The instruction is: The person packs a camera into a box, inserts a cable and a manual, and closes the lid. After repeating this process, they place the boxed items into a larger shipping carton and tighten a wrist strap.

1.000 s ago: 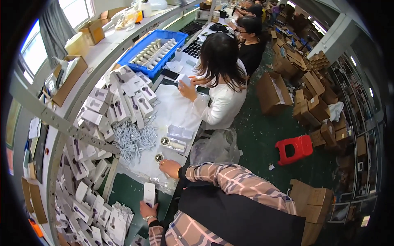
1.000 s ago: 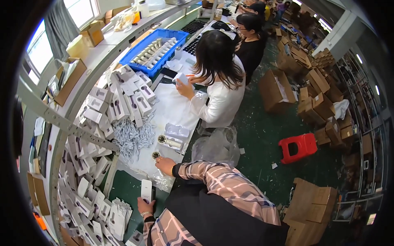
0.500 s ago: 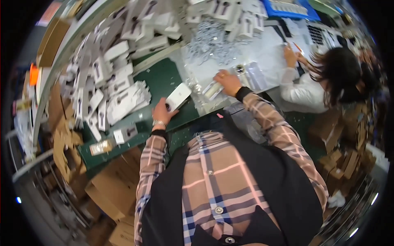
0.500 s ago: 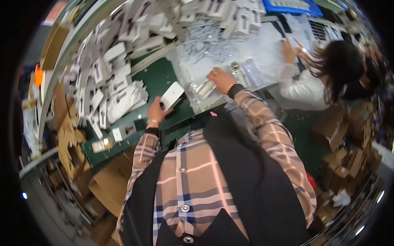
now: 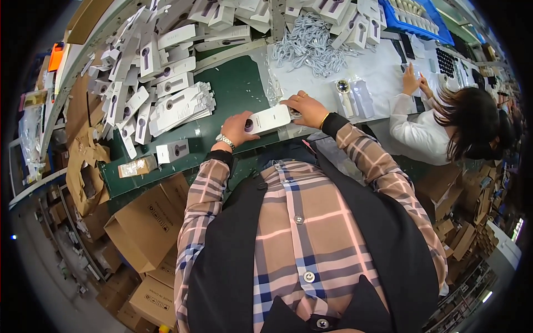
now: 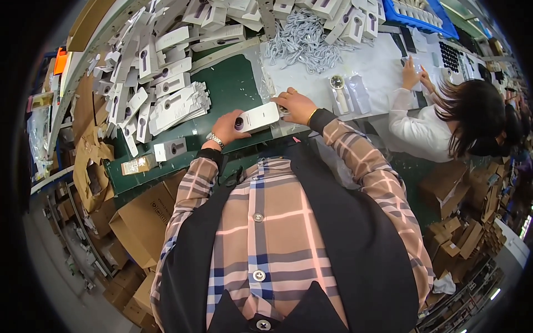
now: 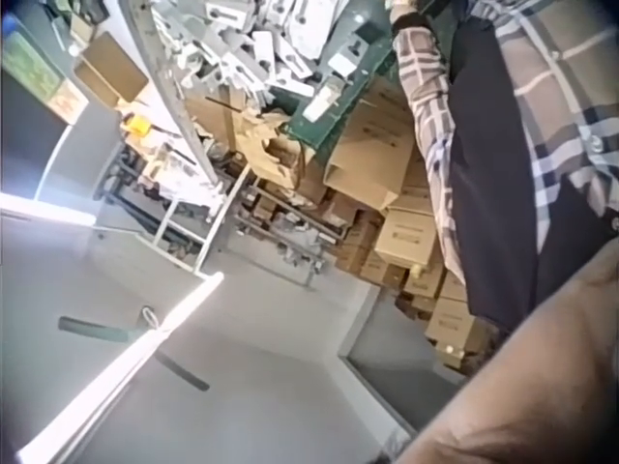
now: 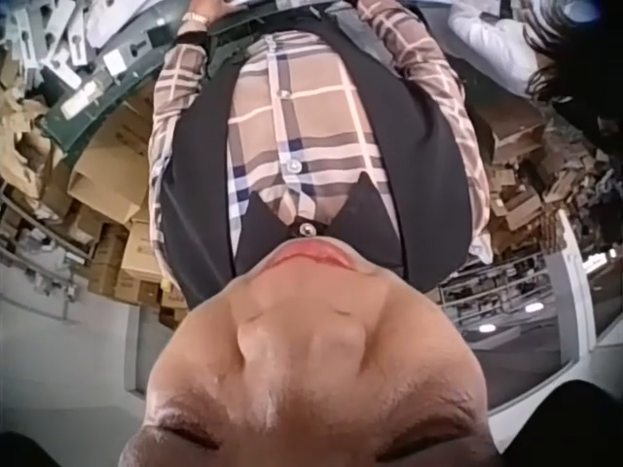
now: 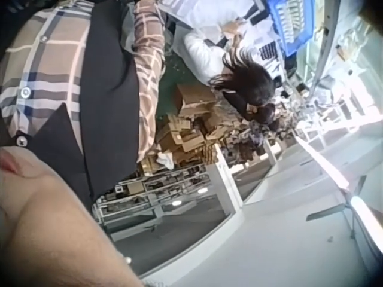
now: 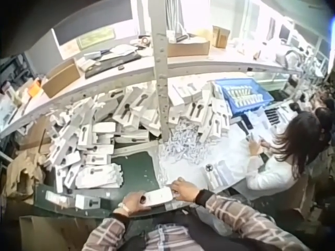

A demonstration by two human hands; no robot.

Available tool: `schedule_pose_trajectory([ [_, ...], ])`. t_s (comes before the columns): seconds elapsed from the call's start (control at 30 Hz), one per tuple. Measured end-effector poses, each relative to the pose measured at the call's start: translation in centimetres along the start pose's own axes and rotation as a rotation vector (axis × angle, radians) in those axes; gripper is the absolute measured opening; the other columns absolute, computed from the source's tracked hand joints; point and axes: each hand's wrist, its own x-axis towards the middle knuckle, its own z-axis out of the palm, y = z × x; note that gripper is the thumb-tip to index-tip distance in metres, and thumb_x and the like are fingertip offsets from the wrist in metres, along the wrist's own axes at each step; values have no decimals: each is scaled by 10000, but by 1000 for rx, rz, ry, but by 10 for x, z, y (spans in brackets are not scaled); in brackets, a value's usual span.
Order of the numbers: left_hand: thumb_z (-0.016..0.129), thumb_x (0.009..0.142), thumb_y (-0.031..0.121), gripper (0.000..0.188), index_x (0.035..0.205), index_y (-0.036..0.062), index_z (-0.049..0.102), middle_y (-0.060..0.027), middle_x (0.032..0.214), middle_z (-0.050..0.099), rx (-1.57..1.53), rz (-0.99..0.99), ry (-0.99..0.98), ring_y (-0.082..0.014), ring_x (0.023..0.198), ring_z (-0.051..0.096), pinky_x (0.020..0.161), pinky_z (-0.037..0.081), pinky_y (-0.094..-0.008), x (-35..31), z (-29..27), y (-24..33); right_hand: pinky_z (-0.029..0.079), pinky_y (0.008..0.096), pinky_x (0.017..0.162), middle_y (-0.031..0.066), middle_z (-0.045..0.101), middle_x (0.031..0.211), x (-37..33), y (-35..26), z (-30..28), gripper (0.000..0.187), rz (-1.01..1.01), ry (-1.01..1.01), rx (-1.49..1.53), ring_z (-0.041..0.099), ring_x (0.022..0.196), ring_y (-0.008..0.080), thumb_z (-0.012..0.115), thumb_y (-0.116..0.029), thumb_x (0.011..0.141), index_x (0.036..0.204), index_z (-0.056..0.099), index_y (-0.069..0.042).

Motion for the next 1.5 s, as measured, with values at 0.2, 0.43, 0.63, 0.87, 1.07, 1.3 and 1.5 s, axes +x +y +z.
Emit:
schedule_pose_trajectory([
  [0.2,883,770,487,713,1346,114,692,-112,1214,721,-346,-13,-251,-261,1048,678,915,522,-313,14,-9,1,531,355,838,135,683,1087,9,11,29,936,346,-106,533,633,931,272,920,-388,762,1501,490,-8],
  [0.43,840,816,522,693,1363,124,689,-125,1296,682,-418,-239,-501,-244,1083,647,952,501,-317,54,-7,3,533,321,614,128,693,959,22,67,95,764,936,-324,1110,639,709,200,833,-544,842,1284,617,40],
  [0.63,867,796,435,816,1507,189,552,-102,1367,629,91,73,49,-326,1262,572,1099,445,-457,29,18,17,521,317,536,85,700,767,53,31,65,577,1243,-203,1550,641,594,163,762,-575,899,997,713,-8],
  [0.87,907,723,361,1018,1586,239,381,-70,1455,550,242,-112,51,-311,1371,500,1166,310,-680,29,37,21,573,453,784,211,729,841,89,103,37,386,642,588,322,708,847,416,828,-357,818,862,691,1],
  [1.07,898,738,336,976,1571,214,403,-60,1441,558,274,-174,110,-306,1369,506,1188,296,-662,23,36,42,574,453,831,180,756,877,122,147,24,475,1065,625,61,737,896,369,841,-455,772,870,722,-6],
  [1.3,867,770,270,904,1546,177,413,-73,1437,556,291,-233,106,-314,1357,517,1187,316,-629,25,48,33,573,485,803,223,754,910,82,160,34,412,909,527,83,730,873,412,764,-406,842,920,735,-2],
  [1.5,847,766,184,851,1515,175,442,-77,1428,562,261,-223,106,-320,1346,525,1179,332,-621,22,44,29,574,458,728,205,745,883,39,49,39,218,530,289,603,723,784,399,649,-222,970,993,731,-22],
])
